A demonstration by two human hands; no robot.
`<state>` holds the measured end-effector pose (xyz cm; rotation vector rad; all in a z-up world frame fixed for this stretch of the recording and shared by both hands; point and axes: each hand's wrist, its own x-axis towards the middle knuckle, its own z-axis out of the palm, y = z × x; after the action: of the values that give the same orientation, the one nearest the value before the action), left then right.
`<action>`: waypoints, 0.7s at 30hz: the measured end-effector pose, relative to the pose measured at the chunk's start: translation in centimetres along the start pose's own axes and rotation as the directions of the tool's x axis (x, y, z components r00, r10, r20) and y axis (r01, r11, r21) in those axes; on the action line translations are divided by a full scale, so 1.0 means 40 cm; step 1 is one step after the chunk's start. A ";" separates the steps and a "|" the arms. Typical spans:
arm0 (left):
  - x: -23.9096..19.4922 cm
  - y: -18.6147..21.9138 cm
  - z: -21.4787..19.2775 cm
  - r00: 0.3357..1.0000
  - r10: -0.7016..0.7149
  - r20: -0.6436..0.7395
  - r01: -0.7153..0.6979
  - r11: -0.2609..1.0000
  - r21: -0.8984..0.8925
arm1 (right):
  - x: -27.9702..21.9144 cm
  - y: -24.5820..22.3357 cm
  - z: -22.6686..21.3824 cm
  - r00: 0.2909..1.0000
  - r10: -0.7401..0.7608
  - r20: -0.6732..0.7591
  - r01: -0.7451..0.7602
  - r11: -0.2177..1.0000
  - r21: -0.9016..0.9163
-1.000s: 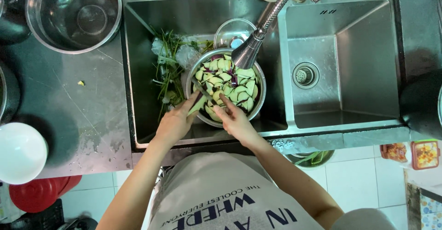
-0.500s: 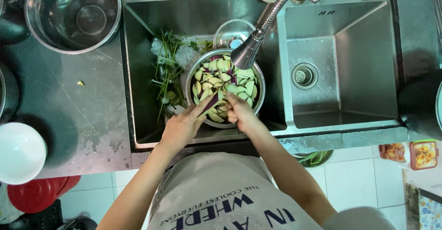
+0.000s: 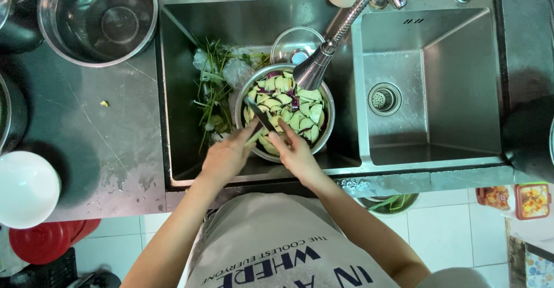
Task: The recorder is peeling, cutting, and washing eggplants in a kitchen sink area.
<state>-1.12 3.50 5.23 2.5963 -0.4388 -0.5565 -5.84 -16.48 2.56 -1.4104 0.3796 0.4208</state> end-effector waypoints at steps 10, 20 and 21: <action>0.007 -0.026 -0.021 0.989 -0.147 0.025 0.144 0.987 0.078 | -0.033 -0.065 0.008 0.960 0.217 0.174 -0.255 0.936 0.240; -0.034 0.058 0.002 0.999 0.005 -0.042 -0.004 1.000 0.028 | 0.052 -0.039 0.013 0.978 0.202 0.048 -0.207 0.940 0.269; -0.032 0.057 0.004 0.997 0.013 -0.081 -0.014 1.000 -0.011 | 0.063 -0.039 0.015 0.983 0.176 0.041 -0.181 0.938 0.294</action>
<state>-2.77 1.99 6.59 2.5923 -0.4245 -0.4457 -2.87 -15.92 2.73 -1.0828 0.5397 0.4989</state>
